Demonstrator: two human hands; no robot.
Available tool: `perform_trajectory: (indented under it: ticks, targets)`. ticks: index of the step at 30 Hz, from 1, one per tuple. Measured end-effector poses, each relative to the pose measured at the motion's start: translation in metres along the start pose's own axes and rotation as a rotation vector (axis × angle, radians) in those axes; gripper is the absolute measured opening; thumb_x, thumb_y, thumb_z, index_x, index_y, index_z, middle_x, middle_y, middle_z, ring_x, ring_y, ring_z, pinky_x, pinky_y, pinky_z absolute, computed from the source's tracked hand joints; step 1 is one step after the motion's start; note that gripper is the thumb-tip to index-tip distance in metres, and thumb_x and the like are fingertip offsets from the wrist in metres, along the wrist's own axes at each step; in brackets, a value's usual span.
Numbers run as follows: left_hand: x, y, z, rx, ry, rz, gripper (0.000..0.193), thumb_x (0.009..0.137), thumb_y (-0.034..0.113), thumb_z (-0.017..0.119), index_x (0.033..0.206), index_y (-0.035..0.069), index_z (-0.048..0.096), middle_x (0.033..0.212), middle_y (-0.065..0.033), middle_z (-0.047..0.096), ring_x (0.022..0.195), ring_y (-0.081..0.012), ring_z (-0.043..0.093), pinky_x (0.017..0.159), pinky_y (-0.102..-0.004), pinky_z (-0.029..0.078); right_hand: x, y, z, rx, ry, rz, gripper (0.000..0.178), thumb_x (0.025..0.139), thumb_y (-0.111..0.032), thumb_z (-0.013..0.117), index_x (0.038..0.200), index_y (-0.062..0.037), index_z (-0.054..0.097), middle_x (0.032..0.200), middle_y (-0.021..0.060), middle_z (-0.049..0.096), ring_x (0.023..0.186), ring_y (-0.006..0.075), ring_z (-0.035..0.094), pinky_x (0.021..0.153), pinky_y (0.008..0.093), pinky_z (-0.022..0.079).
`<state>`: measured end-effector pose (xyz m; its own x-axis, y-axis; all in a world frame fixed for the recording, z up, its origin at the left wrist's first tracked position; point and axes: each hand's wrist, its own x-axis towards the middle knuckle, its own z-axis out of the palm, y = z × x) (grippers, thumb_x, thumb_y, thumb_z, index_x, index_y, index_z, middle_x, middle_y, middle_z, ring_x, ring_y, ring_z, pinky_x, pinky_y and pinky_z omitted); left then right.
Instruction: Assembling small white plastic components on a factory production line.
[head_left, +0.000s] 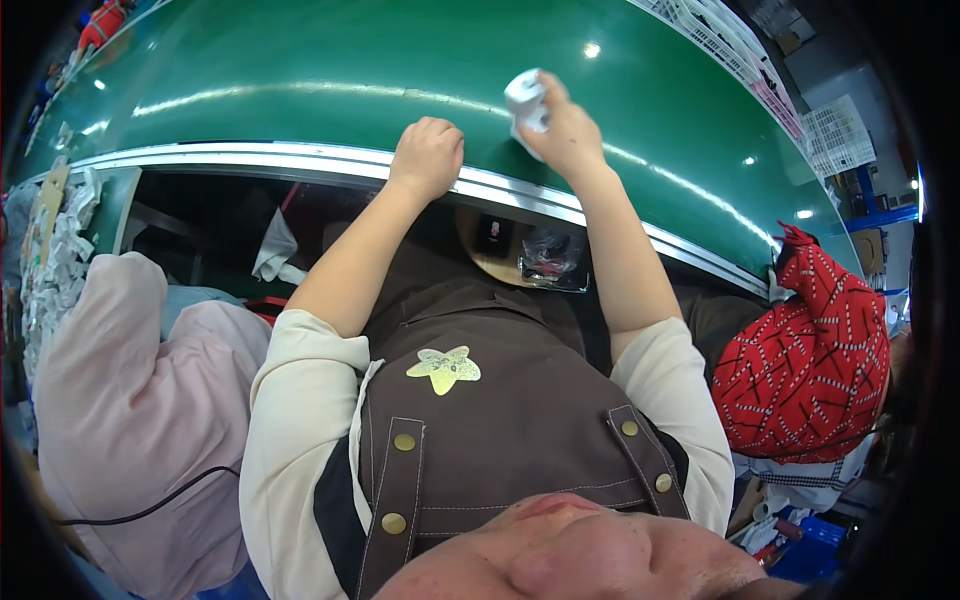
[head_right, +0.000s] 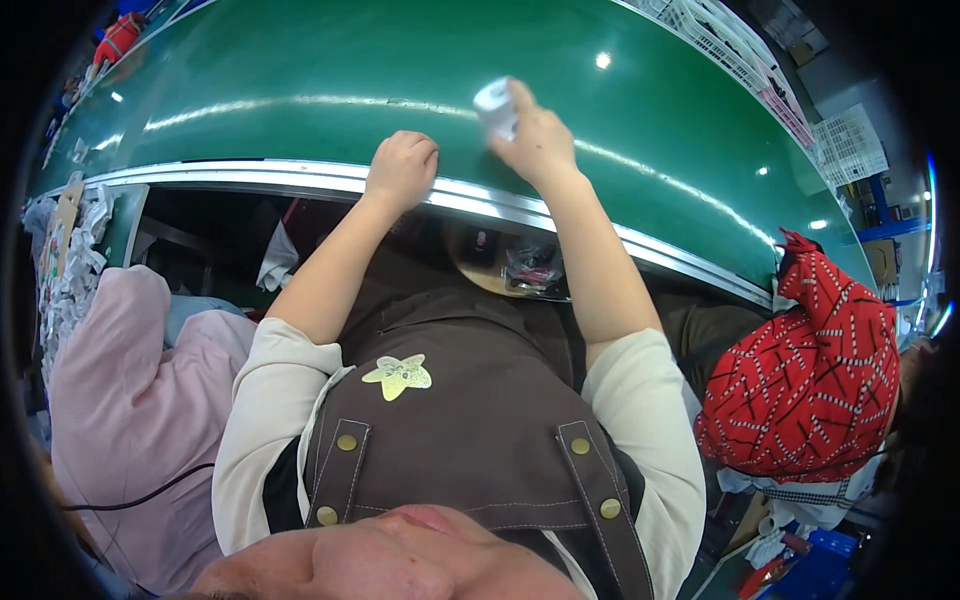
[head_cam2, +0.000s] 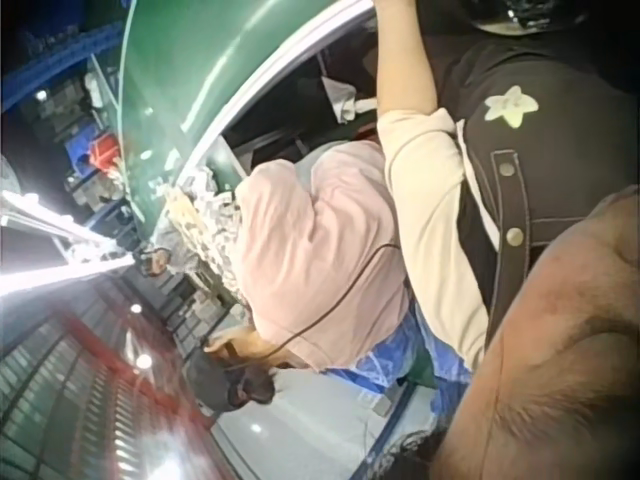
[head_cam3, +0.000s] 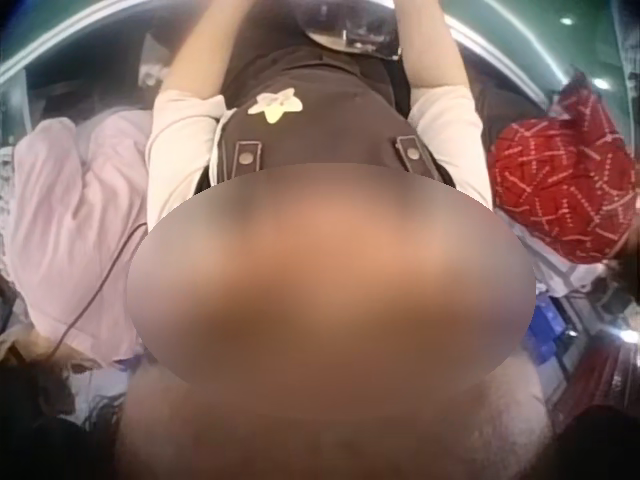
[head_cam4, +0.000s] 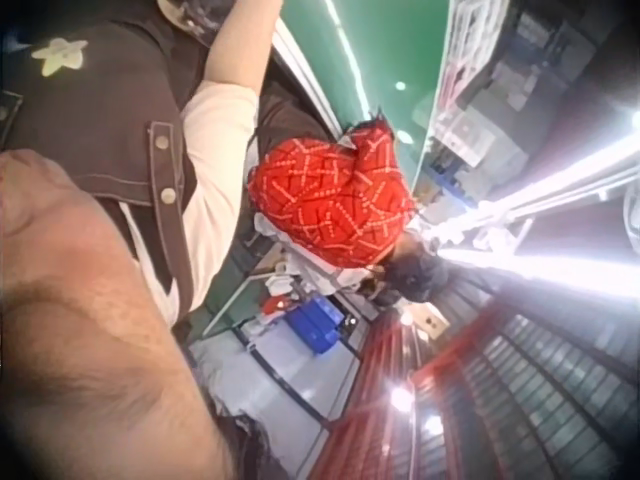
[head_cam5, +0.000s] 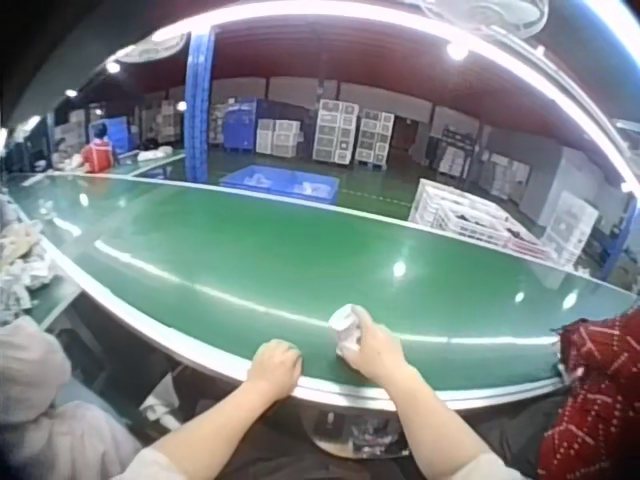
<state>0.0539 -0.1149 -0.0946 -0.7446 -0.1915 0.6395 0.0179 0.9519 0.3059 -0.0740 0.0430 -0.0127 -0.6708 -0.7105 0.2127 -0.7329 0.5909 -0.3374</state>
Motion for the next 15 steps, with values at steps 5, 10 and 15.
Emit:
perform_trajectory:
  ticks: [5,10,15]
  targets:
    - [0.002,-0.004,-0.001,-0.01,-0.011,-0.034,0.004,0.074,0.009,0.058,0.075,0.006,0.062,0.085,-0.0064,0.062,0.085,-0.0249,0.057,0.075,-0.0369,0.045,0.011,0.002,-0.004,0.133,0.053,-0.031,0.07,0.073,-0.031,0.068,0.129,-0.0132,0.03,0.106,0.0167,0.062,0.092,0.0336,0.062,0.078,0.0391,0.049]
    - [0.01,-0.011,0.0,-0.008,-0.026,-0.056,0.005,0.074,0.009,0.058,0.075,0.006,0.062,0.085,-0.0063,0.062,0.085,-0.0246,0.057,0.076,-0.0367,0.045,0.022,0.01,-0.008,0.344,0.239,-0.049,0.072,0.073,-0.027,0.071,0.129,-0.0098,0.029,0.107,0.0211,0.061,0.096,0.0319,0.061,0.082,0.0371,0.048]
    - [0.013,-0.011,0.002,-0.024,-0.079,-0.04,0.008,0.074,0.008,0.058,0.081,0.006,0.062,0.088,-0.007,0.061,0.087,-0.0254,0.057,0.077,-0.0375,0.045,0.014,0.033,-0.003,0.905,0.443,0.222,0.064,0.079,-0.023,0.066,0.128,-0.0033,0.029,0.112,0.0187,0.055,0.099,0.0264,0.058,0.083,0.0362,0.047]
